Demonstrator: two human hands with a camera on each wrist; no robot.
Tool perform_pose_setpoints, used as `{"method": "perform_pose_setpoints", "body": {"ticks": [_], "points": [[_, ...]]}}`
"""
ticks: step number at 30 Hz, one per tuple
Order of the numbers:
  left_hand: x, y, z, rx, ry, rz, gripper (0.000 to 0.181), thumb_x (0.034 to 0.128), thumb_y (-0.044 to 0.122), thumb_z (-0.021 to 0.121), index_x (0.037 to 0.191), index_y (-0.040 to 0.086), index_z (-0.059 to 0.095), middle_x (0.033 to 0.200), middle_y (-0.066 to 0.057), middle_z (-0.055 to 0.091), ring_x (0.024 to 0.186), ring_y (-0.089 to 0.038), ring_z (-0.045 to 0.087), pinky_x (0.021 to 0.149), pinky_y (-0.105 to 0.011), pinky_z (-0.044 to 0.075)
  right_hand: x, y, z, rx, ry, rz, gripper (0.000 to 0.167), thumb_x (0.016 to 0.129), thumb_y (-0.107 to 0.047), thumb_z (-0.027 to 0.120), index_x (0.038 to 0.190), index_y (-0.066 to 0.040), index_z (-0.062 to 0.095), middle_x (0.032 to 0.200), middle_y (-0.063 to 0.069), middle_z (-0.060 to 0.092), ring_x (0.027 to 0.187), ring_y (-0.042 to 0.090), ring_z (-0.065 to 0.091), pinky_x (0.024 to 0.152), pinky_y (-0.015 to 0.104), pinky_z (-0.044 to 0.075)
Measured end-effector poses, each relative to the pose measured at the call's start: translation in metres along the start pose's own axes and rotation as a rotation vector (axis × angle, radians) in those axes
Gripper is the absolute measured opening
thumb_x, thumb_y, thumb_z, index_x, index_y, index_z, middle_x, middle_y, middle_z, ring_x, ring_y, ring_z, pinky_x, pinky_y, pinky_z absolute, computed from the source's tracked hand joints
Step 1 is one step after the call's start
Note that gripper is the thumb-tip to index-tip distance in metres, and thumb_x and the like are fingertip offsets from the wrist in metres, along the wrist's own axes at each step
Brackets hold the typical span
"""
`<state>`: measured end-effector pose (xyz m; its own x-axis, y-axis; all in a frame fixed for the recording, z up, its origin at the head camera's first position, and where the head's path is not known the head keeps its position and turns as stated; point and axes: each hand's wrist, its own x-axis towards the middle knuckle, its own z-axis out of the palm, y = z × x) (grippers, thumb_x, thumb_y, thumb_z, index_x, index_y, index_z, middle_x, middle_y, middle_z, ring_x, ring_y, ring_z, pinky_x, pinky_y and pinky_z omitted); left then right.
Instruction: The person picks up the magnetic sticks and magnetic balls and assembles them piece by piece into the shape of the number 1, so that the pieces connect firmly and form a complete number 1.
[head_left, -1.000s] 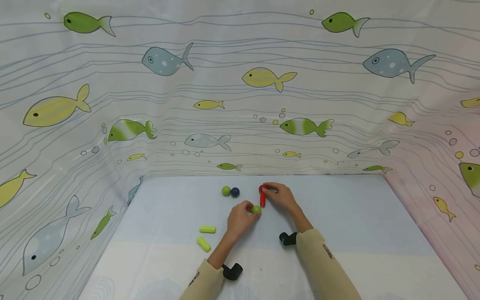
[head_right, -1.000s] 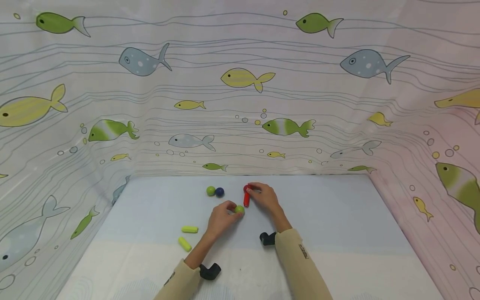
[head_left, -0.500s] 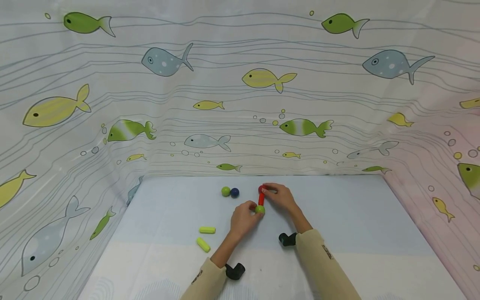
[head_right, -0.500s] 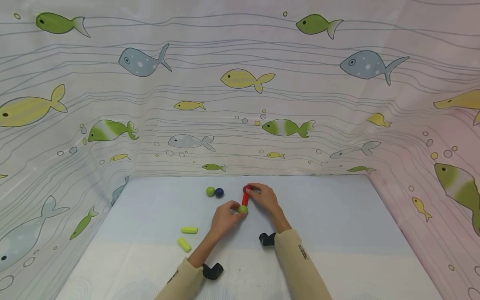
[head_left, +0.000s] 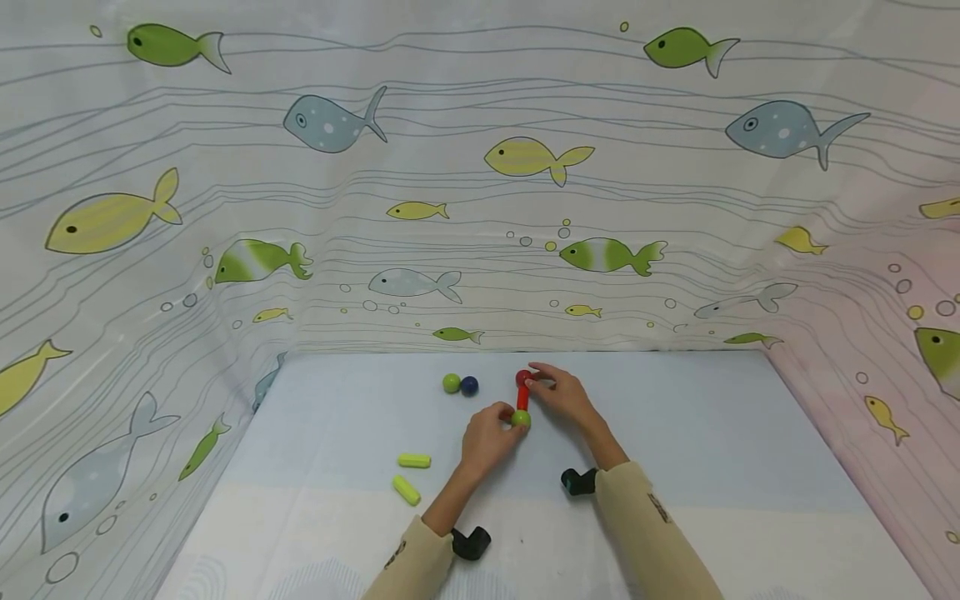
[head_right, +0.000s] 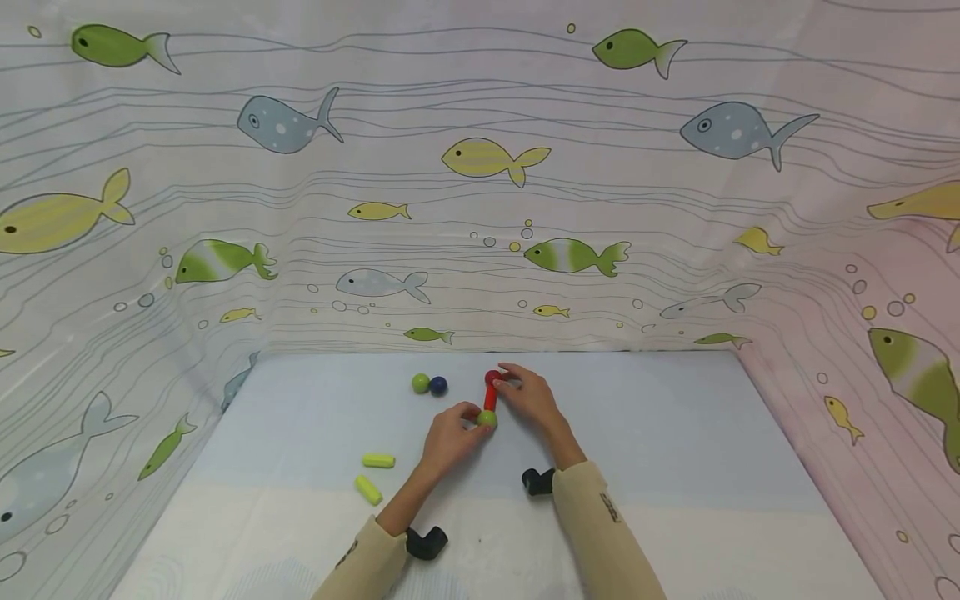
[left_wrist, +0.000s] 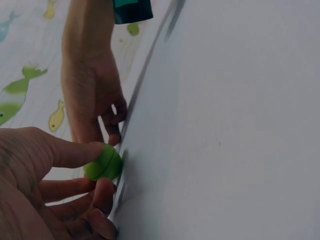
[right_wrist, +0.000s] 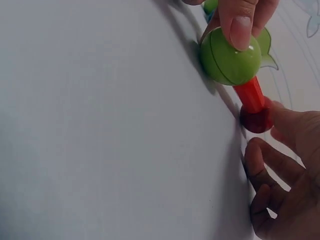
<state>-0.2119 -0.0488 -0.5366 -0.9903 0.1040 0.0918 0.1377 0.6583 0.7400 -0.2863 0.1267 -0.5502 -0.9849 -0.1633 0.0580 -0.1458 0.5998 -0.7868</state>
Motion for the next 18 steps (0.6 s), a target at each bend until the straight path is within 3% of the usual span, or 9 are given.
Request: {"method": "perform_pose_setpoints", "body": {"ticks": [10,18], "points": [[0.001,-0.002,0.001,0.001,-0.014,0.014,0.024,0.0861,0.021,0.077,0.103,0.005,0.070,0.094,-0.005,0.070,0.086,-0.020,0.063,0.077,-0.039,0.051,-0.009,0.001,-0.009,0.022,-0.017,-0.003,0.044,0.094,-0.030,0.068,0.135,-0.015,0.060,0.120,0.009,0.067,0.103,0.027,0.062,0.089,0.044,0.050],[0.002,-0.001,-0.001,0.016,-0.023,0.007,0.027,0.0878,0.023,0.075,0.106,0.004,0.070,0.093,-0.005,0.069,0.084,-0.020,0.061,0.075,-0.038,0.050,-0.021,-0.003,-0.014,0.055,-0.069,-0.029,0.043,0.091,-0.027,0.073,0.132,-0.016,0.063,0.108,0.005,0.070,0.090,0.021,0.066,0.080,0.038,0.054]]}}
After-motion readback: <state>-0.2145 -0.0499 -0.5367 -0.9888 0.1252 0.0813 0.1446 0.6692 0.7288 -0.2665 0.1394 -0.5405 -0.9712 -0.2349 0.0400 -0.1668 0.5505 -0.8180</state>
